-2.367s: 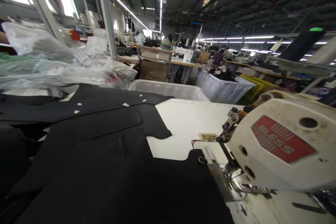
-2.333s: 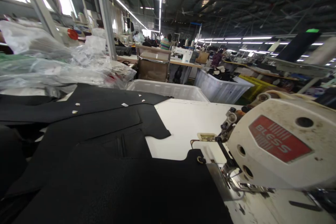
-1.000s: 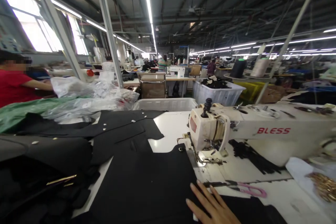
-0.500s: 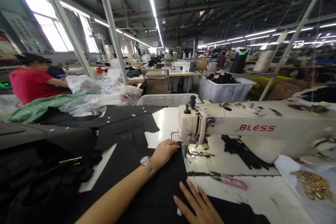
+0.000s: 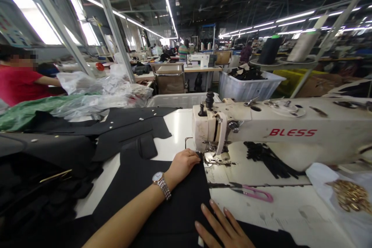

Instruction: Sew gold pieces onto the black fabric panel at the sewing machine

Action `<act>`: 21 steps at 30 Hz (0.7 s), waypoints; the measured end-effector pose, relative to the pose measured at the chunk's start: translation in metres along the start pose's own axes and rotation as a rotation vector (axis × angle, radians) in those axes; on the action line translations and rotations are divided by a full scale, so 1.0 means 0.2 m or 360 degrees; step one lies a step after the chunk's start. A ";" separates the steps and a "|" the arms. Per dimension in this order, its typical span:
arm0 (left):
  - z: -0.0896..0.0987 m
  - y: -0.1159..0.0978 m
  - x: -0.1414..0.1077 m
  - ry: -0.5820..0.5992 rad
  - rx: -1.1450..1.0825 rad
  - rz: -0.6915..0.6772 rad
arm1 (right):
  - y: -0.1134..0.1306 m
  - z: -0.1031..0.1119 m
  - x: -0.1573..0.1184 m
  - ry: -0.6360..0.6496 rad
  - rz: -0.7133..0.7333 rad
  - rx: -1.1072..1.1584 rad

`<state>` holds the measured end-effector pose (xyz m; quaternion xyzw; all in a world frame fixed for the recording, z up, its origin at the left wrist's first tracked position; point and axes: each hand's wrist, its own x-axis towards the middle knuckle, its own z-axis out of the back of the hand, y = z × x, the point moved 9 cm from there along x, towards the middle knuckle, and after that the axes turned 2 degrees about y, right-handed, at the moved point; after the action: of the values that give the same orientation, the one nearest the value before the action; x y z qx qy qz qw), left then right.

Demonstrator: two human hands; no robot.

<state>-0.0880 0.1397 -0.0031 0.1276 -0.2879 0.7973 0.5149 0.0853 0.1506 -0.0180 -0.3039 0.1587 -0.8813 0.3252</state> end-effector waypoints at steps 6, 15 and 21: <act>-0.03 -0.01 0.02 0.0066 0.0067 0.0026 | -0.02 0.00 -0.01 0.0050 0.0016 0.0020; -0.03 -0.02 0.02 0.0072 0.0082 0.0049 | -0.02 0.00 -0.03 0.0045 0.0048 0.0072; -0.03 -0.01 0.02 0.0079 0.0042 0.0068 | -0.05 0.00 -0.04 -0.0007 -0.0097 0.0167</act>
<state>-0.0865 0.1467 -0.0050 0.1084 -0.2672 0.8148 0.5030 0.0863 0.1640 -0.0165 -0.2931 0.1023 -0.8973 0.3139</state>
